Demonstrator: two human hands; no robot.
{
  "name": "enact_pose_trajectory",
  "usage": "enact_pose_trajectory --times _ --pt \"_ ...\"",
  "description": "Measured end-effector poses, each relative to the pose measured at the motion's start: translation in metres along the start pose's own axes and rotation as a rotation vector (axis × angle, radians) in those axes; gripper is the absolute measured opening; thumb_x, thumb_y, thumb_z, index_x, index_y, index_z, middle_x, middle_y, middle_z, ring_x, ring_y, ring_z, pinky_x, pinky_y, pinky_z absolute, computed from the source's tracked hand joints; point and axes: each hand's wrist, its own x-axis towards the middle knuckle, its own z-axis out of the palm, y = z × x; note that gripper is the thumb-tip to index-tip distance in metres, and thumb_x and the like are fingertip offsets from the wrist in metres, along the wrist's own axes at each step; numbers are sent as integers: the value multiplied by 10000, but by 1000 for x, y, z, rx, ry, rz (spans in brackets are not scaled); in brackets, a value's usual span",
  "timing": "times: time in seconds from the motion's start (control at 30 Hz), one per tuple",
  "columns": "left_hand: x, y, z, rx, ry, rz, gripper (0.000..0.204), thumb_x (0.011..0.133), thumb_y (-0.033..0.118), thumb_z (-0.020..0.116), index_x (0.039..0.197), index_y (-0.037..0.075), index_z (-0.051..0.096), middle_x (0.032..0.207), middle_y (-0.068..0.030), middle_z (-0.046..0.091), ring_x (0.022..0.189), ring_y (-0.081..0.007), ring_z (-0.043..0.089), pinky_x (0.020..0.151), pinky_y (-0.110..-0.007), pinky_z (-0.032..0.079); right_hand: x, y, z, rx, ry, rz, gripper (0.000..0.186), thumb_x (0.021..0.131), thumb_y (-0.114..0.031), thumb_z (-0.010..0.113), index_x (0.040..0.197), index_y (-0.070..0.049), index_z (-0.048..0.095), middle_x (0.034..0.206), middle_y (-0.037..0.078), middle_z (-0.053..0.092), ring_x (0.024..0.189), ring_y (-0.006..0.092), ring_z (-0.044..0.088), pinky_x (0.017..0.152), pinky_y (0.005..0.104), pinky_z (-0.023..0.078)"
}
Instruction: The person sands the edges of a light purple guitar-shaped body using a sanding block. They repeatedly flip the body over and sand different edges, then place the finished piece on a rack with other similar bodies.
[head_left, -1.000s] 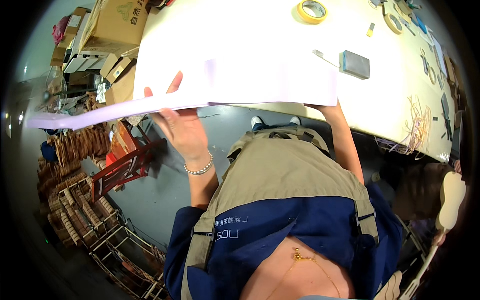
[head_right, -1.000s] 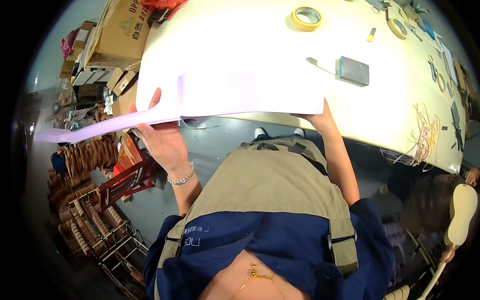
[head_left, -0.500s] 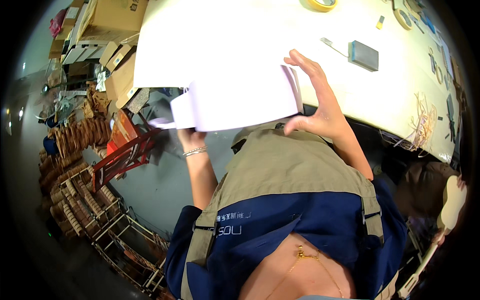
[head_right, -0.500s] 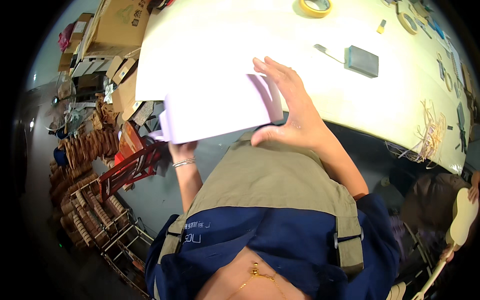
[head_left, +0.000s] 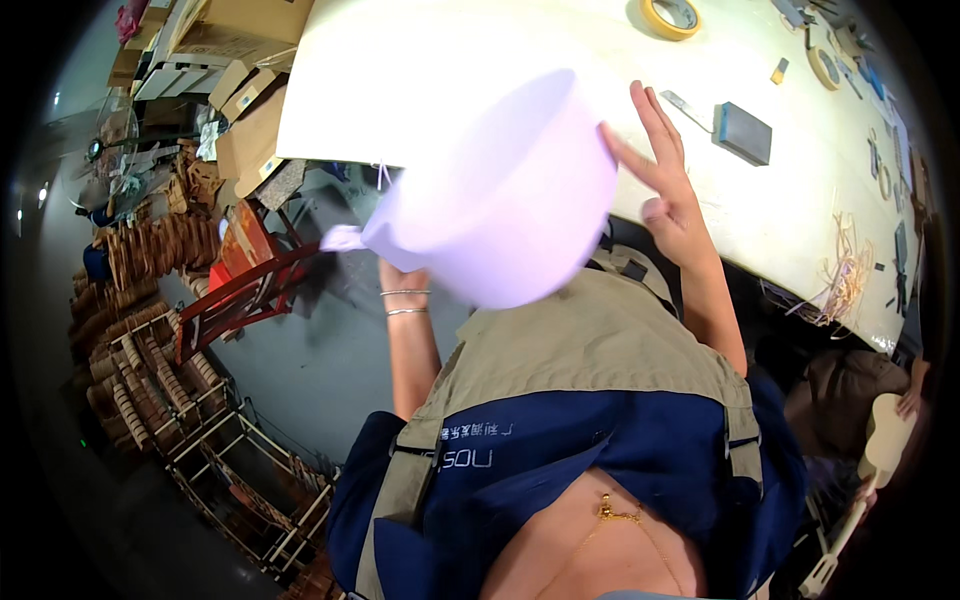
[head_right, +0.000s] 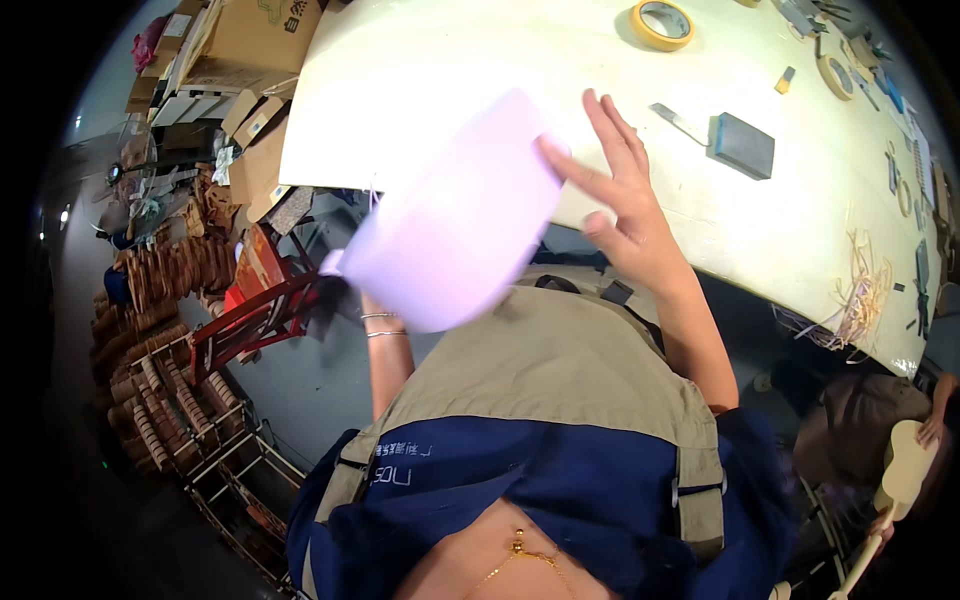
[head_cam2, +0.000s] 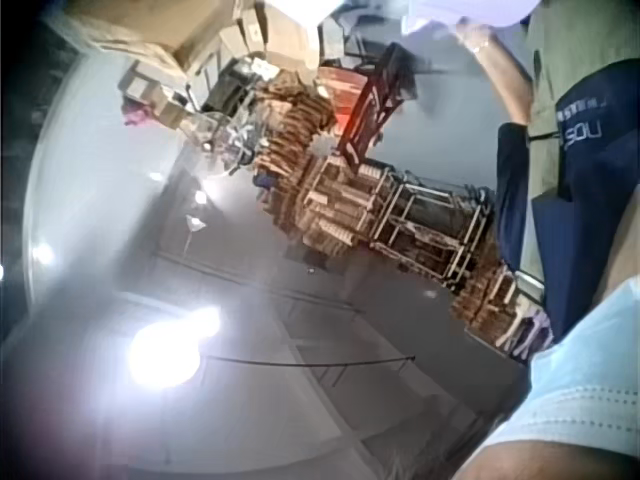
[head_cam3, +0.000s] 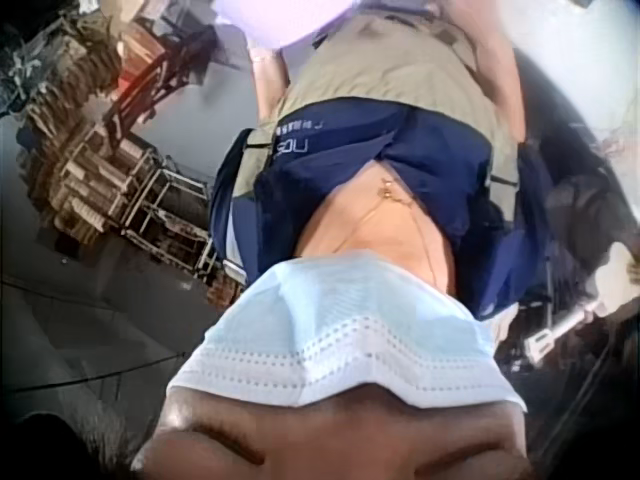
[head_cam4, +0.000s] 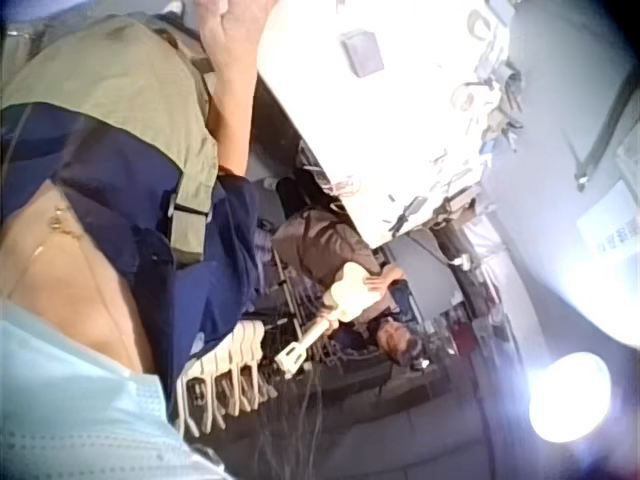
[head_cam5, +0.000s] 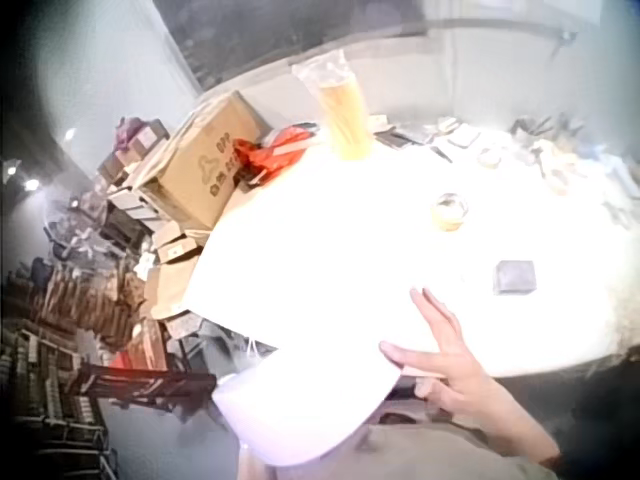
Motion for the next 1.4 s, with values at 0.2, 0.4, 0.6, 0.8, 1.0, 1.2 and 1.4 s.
enact_pose_trajectory --times 0.2,0.4,0.6,0.8,1.0,1.2,1.4 --pt "7 28 72 -47 174 341 257 887 264 578 947 15 558 768 -37 577 765 -166 592 786 -351 518 -33 46 26 682 85 373 1094 680 -577 709 1455 -63 134 1497 152 165 1372 276 192 1105 407 159" --pt "12 30 97 210 50 580 390 833 324 659 1084 66 509 776 -39 543 745 -162 567 756 -353 522 -46 72 44 706 198 439 1178 501 -91 835 1454 -70 142 1461 140 273 1341 253 280 1085 384 257" --pt "-9 19 146 273 4 734 533 834 192 673 1258 50 383 788 -67 538 739 -187 554 746 -345 508 -38 55 20 266 223 350 1164 490 -117 854 1442 -68 186 1451 158 293 1338 295 291 1081 405 275" --pt "-20 7 181 535 -339 779 647 906 469 467 1331 26 261 910 -142 588 927 -293 596 867 -433 459 -24 28 -4 -328 178 254 1059 520 -157 847 1410 -74 279 1436 164 311 1330 351 285 1072 465 273" --pt "-23 -16 220 568 -760 706 617 941 421 430 1346 15 201 1063 -127 536 1022 -305 577 855 -364 461 -13 9 -1 -546 140 234 1020 514 -228 849 1375 -41 333 1418 131 359 1338 316 287 1044 572 234" --pt "-20 -23 239 727 -850 783 534 945 374 452 1290 -20 348 1003 -169 616 979 -320 610 879 -439 482 -14 14 -8 -433 199 200 1039 509 -355 842 1376 -60 350 1407 136 377 1334 291 306 1056 530 241" --pt "6 9 220 664 -722 622 632 839 406 585 1246 -46 414 1190 -228 539 1035 -367 579 936 -487 460 -60 94 -19 101 258 573 822 756 -453 691 1386 -56 342 1410 176 363 1318 294 332 1073 353 270"
